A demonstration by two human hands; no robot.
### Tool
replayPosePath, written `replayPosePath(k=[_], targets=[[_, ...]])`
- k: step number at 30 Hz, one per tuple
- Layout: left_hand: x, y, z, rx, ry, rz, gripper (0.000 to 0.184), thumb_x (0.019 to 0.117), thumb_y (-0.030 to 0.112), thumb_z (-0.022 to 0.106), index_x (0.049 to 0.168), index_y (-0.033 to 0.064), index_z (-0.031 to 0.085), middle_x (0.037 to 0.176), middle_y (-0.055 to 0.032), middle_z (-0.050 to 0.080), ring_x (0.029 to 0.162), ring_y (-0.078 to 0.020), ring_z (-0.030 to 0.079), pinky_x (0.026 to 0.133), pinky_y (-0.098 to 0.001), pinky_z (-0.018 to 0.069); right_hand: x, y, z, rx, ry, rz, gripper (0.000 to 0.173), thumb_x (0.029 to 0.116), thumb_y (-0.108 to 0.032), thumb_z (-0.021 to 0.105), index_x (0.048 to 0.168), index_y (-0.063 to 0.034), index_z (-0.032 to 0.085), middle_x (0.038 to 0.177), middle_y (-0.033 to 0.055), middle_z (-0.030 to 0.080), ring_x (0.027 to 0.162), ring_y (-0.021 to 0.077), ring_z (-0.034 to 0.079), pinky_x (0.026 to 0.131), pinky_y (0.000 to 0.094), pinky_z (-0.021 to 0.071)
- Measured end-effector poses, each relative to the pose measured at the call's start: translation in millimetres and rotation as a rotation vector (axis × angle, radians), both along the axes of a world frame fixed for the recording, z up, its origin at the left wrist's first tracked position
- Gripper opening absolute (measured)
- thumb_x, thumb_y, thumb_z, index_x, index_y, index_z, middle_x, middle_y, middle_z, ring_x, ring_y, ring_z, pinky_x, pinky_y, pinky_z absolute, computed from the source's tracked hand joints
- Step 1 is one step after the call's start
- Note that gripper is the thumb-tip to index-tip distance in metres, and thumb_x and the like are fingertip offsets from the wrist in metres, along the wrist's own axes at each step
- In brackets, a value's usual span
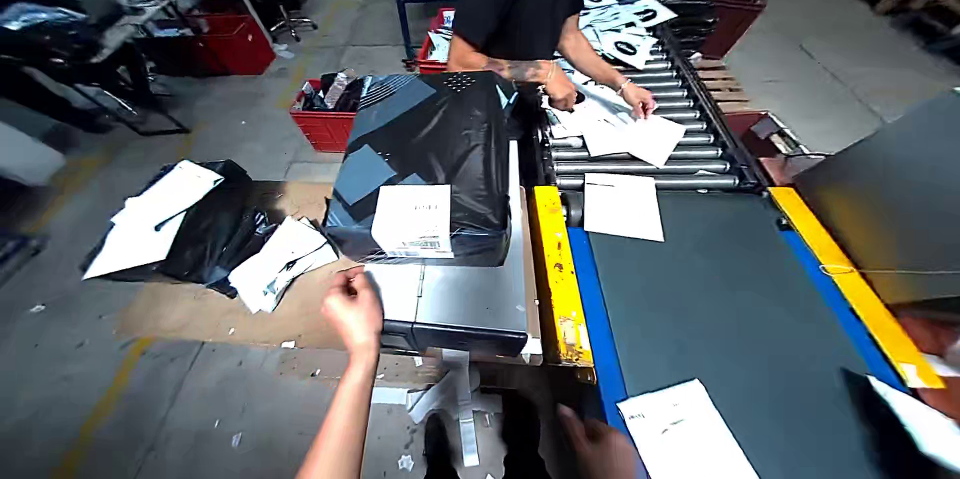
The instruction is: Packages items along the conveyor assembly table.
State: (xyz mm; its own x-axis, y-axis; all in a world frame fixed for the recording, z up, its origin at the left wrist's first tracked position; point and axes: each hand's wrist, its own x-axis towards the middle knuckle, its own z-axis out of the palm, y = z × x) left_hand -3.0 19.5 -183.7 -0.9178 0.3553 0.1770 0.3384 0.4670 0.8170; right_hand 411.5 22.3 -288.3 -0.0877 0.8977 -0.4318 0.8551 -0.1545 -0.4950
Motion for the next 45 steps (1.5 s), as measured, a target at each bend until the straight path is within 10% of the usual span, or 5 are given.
replayPosePath(k=[11,21,27,36,45], targets=[[1,0,3,-0.052,-0.017,-0.055,0.025,0.1028,0.016,0.051,0.106,0.0026,0.072,0.078,-0.0136,0.067,0.070,-0.0276,0.063,0.068,-0.0532,0.0509,-231,-4,9,-0.304,0.800,-0.641,0.008,0.0946,0.001,0.069,0.090,0.0069,0.068,0.068,0.0091,0.069,0.050,0.0110,0.057,0.048,0.0281,0.0473],[7,8,-9,0.002,0.032,-0.034,0.031,0.1026,0.017,0.049,0.107,-0.0054,0.070,0.090,-0.0173,0.068,0.078,-0.0177,0.061,0.077,-0.0398,0.0507,114,191,-53,0.061,0.032,-0.686,0.041,0.0907,-0.041,0.079,0.098,-0.0011,0.078,0.094,0.0172,0.076,0.092,0.0351,0.072,0.089,0.0586,0.0540],[11,8,-1,-0.016,0.051,-0.008,0.028,0.1032,0.014,0.051,0.103,-0.0061,0.070,0.084,-0.0174,0.067,0.075,-0.0222,0.062,0.073,-0.0445,0.0511,189,107,-52,-0.183,-0.647,-0.324,0.100,0.0747,-0.095,0.050,0.111,-0.0049,0.076,0.112,0.0252,0.073,0.108,0.0445,0.070,0.088,0.0678,0.0525],[4,2,-1,-0.029,-0.015,0.000,0.025,0.1032,0.016,0.052,0.105,0.0033,0.073,0.080,-0.0141,0.068,0.073,-0.0289,0.064,0.071,-0.0548,0.0509,-137,-25,-31,-0.181,0.658,-0.129,0.029,0.0951,-0.034,0.074,0.102,-0.0059,0.078,0.086,0.0053,0.077,0.071,0.0165,0.073,0.067,0.0387,0.0636],[5,1,3,-0.053,-0.008,-0.048,0.027,0.1021,0.018,0.051,0.105,0.0024,0.073,0.079,-0.0138,0.067,0.073,-0.0287,0.064,0.070,-0.0547,0.0504,-222,-4,15,-0.265,0.746,-0.538,0.010,0.0928,-0.003,0.072,0.090,0.0060,0.070,0.069,0.0096,0.069,0.055,0.0138,0.062,0.054,0.0316,0.0525]])
